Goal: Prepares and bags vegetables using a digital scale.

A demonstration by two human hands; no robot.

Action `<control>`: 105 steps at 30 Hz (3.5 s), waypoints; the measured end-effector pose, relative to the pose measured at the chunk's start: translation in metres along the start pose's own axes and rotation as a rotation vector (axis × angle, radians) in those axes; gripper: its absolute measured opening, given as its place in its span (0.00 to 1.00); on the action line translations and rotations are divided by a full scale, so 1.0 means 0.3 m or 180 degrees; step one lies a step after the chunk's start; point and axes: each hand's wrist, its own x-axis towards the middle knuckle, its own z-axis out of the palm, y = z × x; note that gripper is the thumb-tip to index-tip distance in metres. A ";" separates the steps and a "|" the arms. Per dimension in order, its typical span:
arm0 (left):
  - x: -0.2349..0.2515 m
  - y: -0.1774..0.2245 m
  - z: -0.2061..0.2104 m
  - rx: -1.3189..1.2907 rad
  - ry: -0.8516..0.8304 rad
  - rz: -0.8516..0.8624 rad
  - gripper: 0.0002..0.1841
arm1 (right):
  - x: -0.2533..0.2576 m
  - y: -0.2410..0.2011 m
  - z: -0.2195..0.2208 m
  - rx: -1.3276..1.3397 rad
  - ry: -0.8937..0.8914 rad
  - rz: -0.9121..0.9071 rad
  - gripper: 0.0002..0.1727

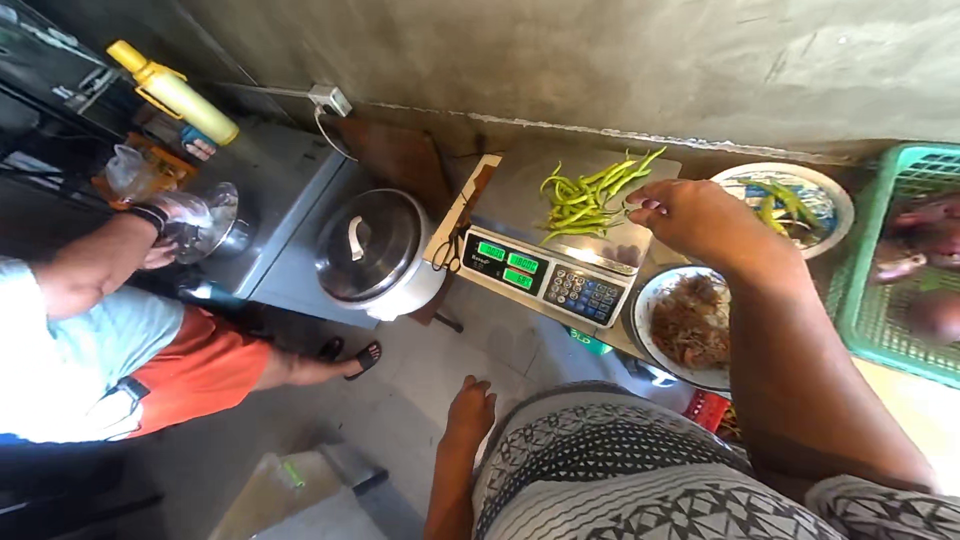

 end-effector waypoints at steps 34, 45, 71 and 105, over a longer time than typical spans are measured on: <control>0.034 0.031 -0.007 0.0130 -0.0196 -0.0056 0.21 | 0.181 -0.032 0.331 -0.0402 0.0430 -0.0572 0.20; 0.019 0.015 0.012 0.0116 -0.0136 -0.0018 0.21 | 0.223 -0.031 0.306 -0.0125 0.0590 -0.0193 0.14; 0.087 0.056 0.004 0.0222 -0.0239 0.0175 0.21 | 0.107 0.145 0.044 0.1447 0.1842 -0.0460 0.16; 0.114 0.030 0.009 0.0220 -0.0321 0.0294 0.22 | 0.118 0.045 0.208 0.0227 0.1622 -0.0526 0.13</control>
